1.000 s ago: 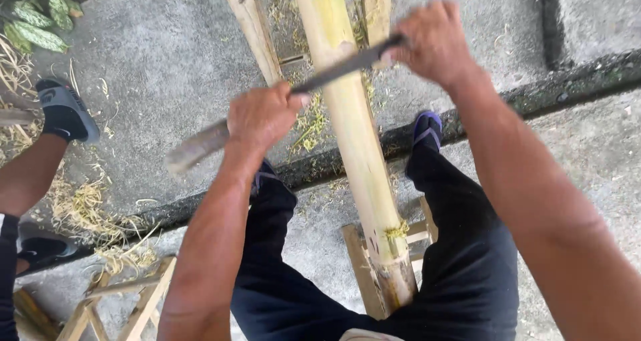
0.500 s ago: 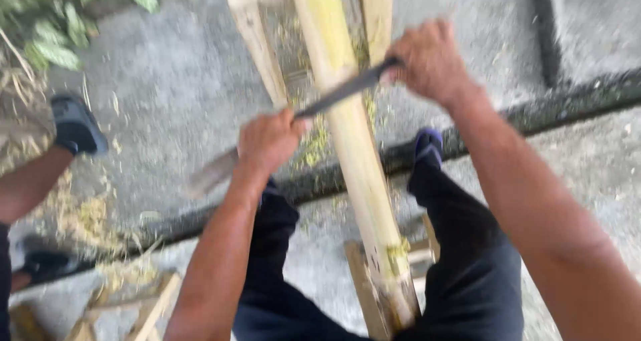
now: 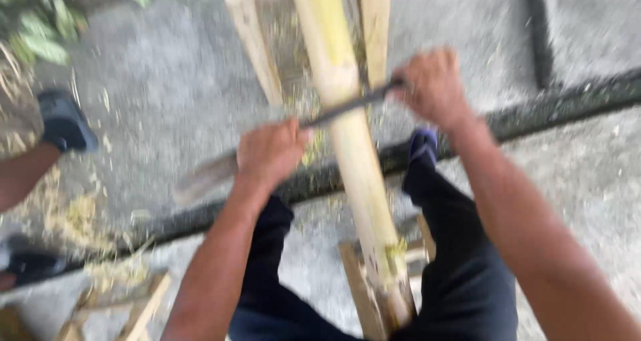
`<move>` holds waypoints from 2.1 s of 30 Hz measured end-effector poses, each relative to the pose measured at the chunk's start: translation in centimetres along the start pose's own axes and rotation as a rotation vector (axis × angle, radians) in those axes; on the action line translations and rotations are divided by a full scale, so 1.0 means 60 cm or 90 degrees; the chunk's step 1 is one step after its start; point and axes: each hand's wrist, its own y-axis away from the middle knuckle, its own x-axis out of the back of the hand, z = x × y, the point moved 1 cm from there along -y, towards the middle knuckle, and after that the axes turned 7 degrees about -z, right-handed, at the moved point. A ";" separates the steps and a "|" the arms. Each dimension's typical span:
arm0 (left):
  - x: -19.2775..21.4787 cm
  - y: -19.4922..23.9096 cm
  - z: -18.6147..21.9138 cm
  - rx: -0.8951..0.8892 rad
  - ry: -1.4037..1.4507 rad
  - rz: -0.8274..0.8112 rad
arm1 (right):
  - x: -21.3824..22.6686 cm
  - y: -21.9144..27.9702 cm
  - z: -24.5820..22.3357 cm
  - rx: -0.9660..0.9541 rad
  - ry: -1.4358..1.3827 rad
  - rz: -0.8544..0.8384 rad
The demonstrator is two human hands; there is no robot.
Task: Scraping the outer layer of a long bamboo pole using a large machete tool while seated.
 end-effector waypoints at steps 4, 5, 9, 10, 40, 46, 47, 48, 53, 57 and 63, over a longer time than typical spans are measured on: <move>-0.001 0.026 0.006 0.091 0.040 -0.185 | 0.003 -0.029 0.001 -0.060 0.029 -0.097; -0.008 0.038 0.009 0.049 0.036 -0.110 | -0.017 0.011 -0.012 -0.068 0.033 -0.128; -0.007 0.012 0.005 0.023 0.029 -0.097 | -0.042 -0.022 0.049 -0.015 0.072 -0.015; -0.010 0.013 0.002 0.029 0.031 -0.113 | -0.032 -0.022 0.031 -0.015 0.061 -0.030; 0.040 -0.045 -0.020 0.046 0.108 -0.010 | 0.054 -0.142 0.033 -0.002 0.103 -0.044; 0.048 -0.042 -0.013 0.015 0.067 0.000 | 0.034 -0.129 0.044 -0.079 0.072 -0.115; 0.060 -0.047 -0.009 0.022 0.052 -0.021 | 0.027 -0.122 0.047 -0.015 0.031 -0.053; 0.061 -0.041 -0.006 0.035 0.039 -0.054 | 0.010 -0.103 0.042 0.050 -0.018 -0.002; 0.002 -0.020 -0.011 0.039 0.040 -0.096 | 0.034 -0.090 0.013 -0.084 0.085 -0.166; -0.095 0.088 0.025 0.051 0.064 -0.256 | 0.033 0.079 -0.023 0.007 0.045 -0.109; -0.182 0.093 0.008 0.018 0.161 -0.170 | 0.080 0.081 -0.045 -0.021 0.051 -0.190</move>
